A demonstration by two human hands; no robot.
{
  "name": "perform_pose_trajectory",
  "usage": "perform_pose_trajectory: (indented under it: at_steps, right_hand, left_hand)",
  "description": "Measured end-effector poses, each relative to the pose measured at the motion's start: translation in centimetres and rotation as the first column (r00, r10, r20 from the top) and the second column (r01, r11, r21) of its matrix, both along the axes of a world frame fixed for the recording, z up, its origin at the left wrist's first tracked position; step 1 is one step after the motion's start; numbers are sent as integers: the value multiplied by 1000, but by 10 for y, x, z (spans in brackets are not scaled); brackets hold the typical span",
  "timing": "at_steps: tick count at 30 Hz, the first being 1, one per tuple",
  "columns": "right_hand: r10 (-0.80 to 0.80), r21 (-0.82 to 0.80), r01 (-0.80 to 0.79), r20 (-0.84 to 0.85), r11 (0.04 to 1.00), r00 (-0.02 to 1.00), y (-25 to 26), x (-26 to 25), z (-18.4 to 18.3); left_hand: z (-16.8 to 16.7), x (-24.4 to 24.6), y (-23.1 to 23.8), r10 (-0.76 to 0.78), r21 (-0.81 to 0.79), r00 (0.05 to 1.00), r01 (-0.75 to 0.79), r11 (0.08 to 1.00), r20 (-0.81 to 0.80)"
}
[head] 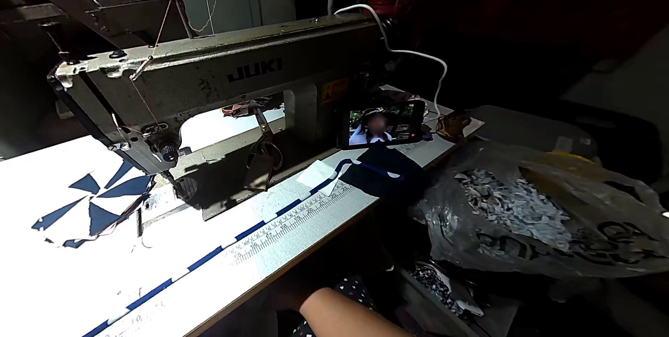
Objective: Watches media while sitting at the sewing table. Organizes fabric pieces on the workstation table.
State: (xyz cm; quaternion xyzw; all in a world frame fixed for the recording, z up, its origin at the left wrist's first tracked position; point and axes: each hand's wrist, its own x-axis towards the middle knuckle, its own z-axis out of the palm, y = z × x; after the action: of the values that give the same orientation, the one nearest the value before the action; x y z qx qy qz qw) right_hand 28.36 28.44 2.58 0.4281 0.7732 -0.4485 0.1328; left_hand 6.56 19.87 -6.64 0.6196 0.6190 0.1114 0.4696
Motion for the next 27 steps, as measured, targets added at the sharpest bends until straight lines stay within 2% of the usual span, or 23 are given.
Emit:
perform_pose_trajectory:
  at_steps: [4, 7, 12, 19, 22, 27]
  right_hand:
    - [-12, -17, 12, 1, 1000, 1000, 0, 0, -2]
    - [-24, -29, 24, 3, 999, 1000, 0, 0, 1]
    - [-15, -31, 15, -1, 999, 1000, 2, 0, -3]
    - [5, -31, -6, -11, 999, 1000, 1, 0, 1]
    - [15, -20, -15, 3, 1000, 1000, 1, 0, -1]
    - [11, -18, -11, -9, 1000, 1000, 0, 0, -1]
  left_hand:
    - [-8, -4, -1, -30, 57, 1000, 30, 998, 2]
    - [2, 0, -1, -29, 34, 1000, 29, 999, 12]
    - [-25, -11, -1, -13, 72, 999, 10, 997, 48]
    - [-28, -13, -3, -15, 59, 999, 13, 998, 42]
    - [-13, -9, 0, -50, 24, 998, 49, 998, 25]
    - [2, 3, -3, -16, 26, 998, 15, 1000, 59]
